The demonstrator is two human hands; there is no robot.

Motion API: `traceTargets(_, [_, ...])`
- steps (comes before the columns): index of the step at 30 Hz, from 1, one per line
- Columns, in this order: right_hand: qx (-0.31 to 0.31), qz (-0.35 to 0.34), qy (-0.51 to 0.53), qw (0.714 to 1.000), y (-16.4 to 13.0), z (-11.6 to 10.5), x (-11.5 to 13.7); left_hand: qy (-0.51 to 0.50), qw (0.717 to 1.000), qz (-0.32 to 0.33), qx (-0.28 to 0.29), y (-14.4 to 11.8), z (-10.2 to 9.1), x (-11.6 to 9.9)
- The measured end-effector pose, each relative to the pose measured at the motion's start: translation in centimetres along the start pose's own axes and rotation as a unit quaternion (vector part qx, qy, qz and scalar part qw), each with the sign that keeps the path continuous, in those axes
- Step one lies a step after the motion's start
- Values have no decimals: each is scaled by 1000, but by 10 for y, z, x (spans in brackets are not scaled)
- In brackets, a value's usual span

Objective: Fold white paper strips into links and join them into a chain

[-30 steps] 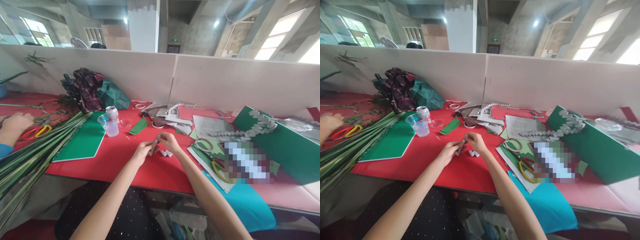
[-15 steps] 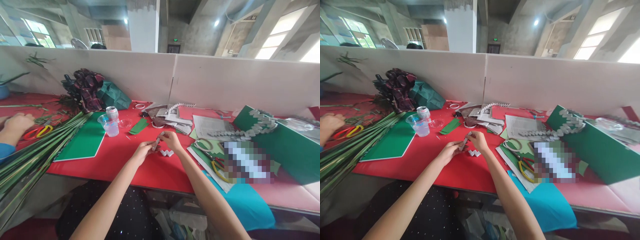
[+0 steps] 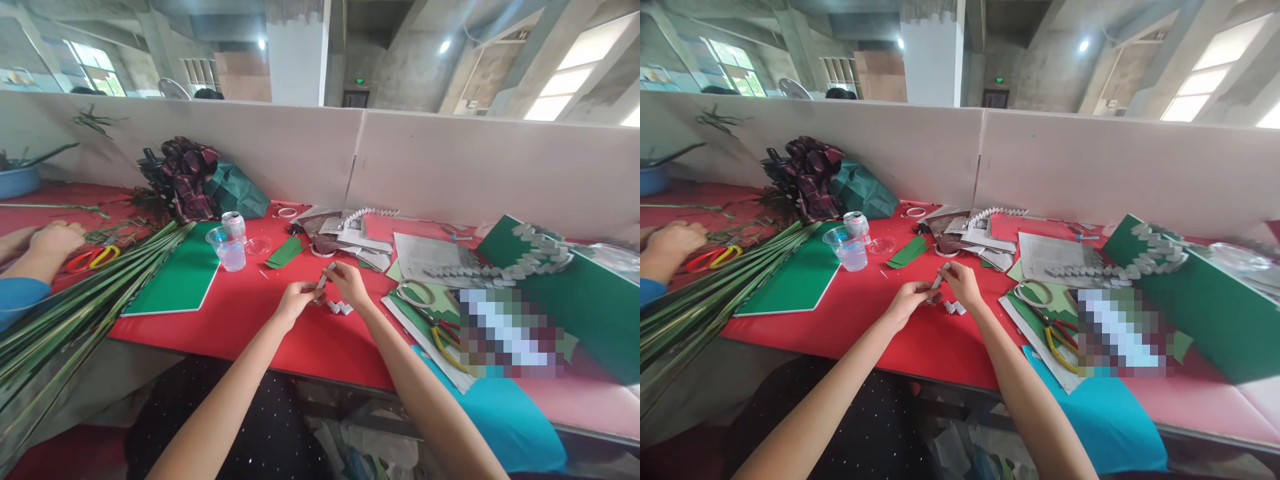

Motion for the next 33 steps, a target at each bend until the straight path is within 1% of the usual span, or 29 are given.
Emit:
traceTargets(4, [-49,-12,3,999,-2,-10,1,-22,999,-13,36,0,3,5])
traceTargets(7, [-73,-27,13,997,-3,-13,2,-30,999,-11,34,-1,3,4])
traceTargets(11, [-95,-9,-10,995,-5,-16,-2,-12,998,-27,50,-3,7,1])
traceTargets(14, [-82,1,-42,996,-5,-14,-1,2,998,-31,52,-4,10,-1])
traceTargets(19, [-35,-45,-45,997,-5,-5,10,-14,999,-32,20,-5,7,-2])
traceTargets(21, [-24,-56,-51,997,-5,-3,12,-17,999,-31,20,-5,8,-2])
traceTargets(26, [-33,-51,-92,994,-4,-3,8,5,998,-33,49,-4,11,-2])
traceTargets(29, [-36,-51,-105,992,-4,-2,7,6,998,-39,44,-3,10,0])
traceTargets(33, [-24,-85,-95,992,-6,1,12,9,998,-40,48,-2,10,3])
Point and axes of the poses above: each hand's wrist, its own y-axis towards the middle knuckle, its own z-axis out of the palm, x = y × z, the point moved 7 cm from there along y, towards the middle knuckle, and after that the axes turned 13 degrees about x, right-handed, at the moved point
